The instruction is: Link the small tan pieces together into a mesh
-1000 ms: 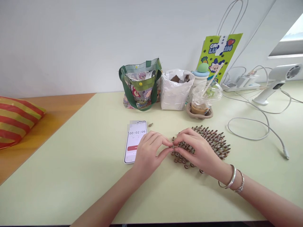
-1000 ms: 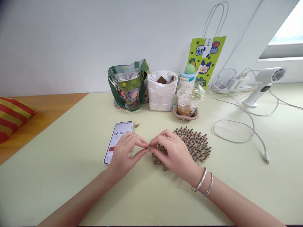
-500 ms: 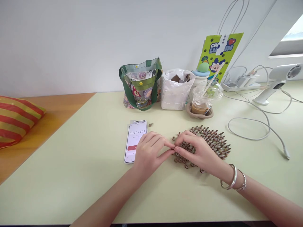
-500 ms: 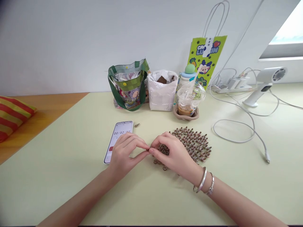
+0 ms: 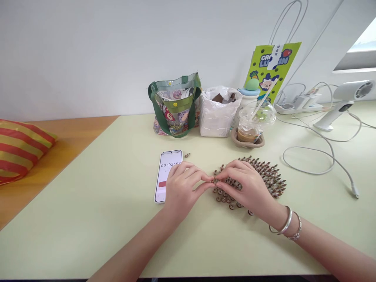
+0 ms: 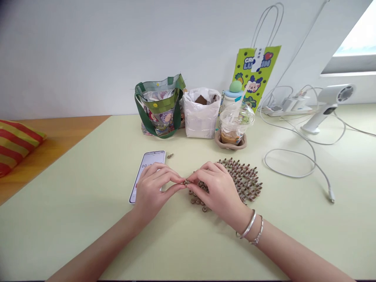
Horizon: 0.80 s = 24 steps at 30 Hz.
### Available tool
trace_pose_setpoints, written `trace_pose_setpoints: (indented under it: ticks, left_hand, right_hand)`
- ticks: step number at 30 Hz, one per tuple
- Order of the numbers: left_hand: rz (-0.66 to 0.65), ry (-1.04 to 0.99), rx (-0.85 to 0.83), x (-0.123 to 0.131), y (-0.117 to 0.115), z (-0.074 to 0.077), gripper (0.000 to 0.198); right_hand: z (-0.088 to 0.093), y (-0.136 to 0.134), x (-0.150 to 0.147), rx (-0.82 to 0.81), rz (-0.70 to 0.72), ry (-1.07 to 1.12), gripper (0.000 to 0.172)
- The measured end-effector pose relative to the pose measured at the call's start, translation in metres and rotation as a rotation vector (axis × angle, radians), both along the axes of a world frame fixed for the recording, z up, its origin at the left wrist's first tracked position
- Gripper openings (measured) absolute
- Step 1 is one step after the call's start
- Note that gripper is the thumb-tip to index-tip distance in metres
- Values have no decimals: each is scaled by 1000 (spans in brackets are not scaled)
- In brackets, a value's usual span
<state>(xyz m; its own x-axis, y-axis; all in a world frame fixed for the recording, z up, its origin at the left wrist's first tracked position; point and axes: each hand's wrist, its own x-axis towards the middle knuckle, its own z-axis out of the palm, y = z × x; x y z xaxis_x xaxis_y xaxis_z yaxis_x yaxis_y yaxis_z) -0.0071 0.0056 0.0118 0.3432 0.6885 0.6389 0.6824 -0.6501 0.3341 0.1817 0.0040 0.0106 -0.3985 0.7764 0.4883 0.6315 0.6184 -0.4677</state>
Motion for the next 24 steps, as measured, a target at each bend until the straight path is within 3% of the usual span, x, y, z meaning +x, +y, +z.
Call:
trace_pose_setpoints:
  ticks: [7,14,18,24]
  left_hand:
    - [42,0,-186,1,0,1,12]
    - [85,-22,-139,0,1,1,9]
    - [97,-53,-76,-2,0,1,10]
    - [49,-91,-14,1,0,3,8]
  right_hand:
    - [-3,0,1,173,-34,-52,5]
    - [-1,2,3,169,-84,-47,4]
    - [0,3,3,87,-90,-16,4]
    - [2,1,2,-173,-36,125,8]
